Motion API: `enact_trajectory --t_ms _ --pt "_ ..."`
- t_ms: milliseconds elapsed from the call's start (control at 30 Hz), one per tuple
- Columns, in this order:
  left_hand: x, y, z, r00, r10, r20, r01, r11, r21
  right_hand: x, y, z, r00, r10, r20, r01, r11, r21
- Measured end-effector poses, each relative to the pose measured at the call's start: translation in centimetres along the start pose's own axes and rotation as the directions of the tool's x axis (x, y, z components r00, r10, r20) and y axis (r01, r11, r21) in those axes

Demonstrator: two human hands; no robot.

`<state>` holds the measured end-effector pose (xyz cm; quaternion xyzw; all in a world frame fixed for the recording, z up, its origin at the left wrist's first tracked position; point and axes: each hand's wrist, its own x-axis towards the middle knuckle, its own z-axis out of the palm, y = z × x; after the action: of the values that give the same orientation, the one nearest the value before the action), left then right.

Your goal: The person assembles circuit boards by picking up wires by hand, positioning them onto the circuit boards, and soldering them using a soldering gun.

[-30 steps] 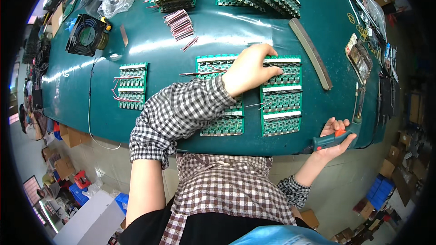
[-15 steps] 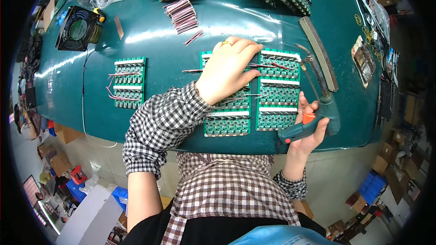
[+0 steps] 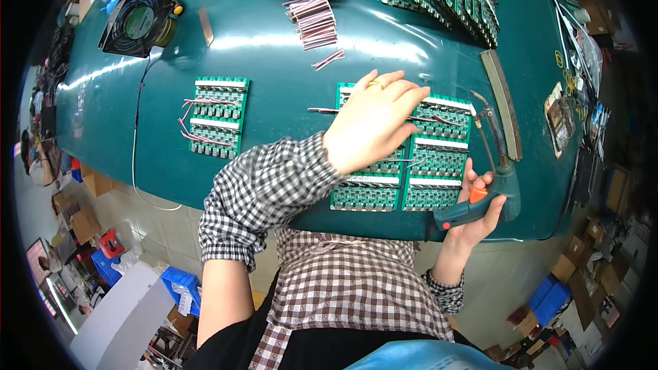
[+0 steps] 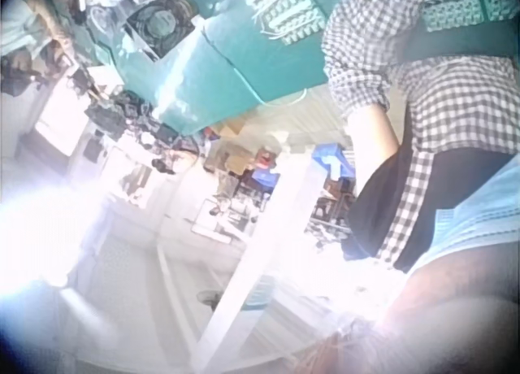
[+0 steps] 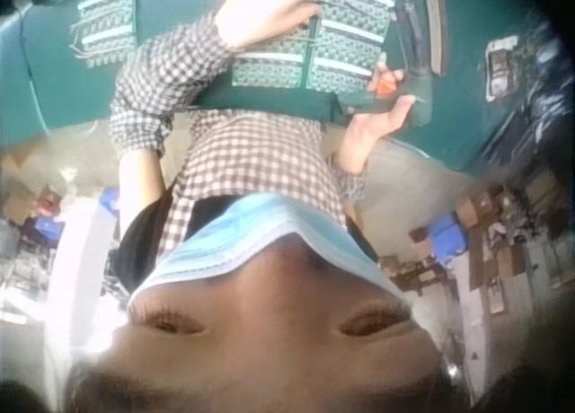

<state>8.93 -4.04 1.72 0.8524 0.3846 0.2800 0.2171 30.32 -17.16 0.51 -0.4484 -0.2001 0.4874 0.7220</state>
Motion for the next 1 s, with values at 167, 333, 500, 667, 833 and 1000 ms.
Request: enact_trajectory --t_ms 167,333,500,667,833,1000 --pt "-1.1 -3.6 -4.2 0.899 -0.284 -0.334 0.346 0.927 0.142 0.4 -0.8 0.0 0.999 0.016 0.036 -0.016 1.0 0.022" --pt "-1.5 -6.7 -3.9 0.869 -0.415 -0.27 0.454 0.885 0.103 0.7 -0.8 -0.5 0.998 0.047 0.046 -0.051 0.995 0.082" --pt "-1.2 -6.6 -4.1 0.868 -0.408 -0.282 0.432 0.902 0.025 0.5 -1.1 -0.9 0.996 0.05 0.069 -0.057 0.993 0.106" --pt "-1.2 -6.6 -3.8 0.84 -0.411 -0.354 0.45 0.892 0.032 0.6 -1.4 -1.4 0.996 0.032 0.085 -0.035 0.999 0.042" --pt "-0.8 -6.9 -3.7 0.851 -0.425 -0.308 0.439 0.898 -0.026 0.8 -2.1 -1.1 0.996 0.004 0.084 -0.002 1.0 -0.024" --pt "-1.5 -7.7 -4.1 0.856 -0.373 -0.357 0.403 0.915 0.012 2.5 -4.9 -0.5 0.983 -0.01 0.185 0.045 0.981 -0.188"
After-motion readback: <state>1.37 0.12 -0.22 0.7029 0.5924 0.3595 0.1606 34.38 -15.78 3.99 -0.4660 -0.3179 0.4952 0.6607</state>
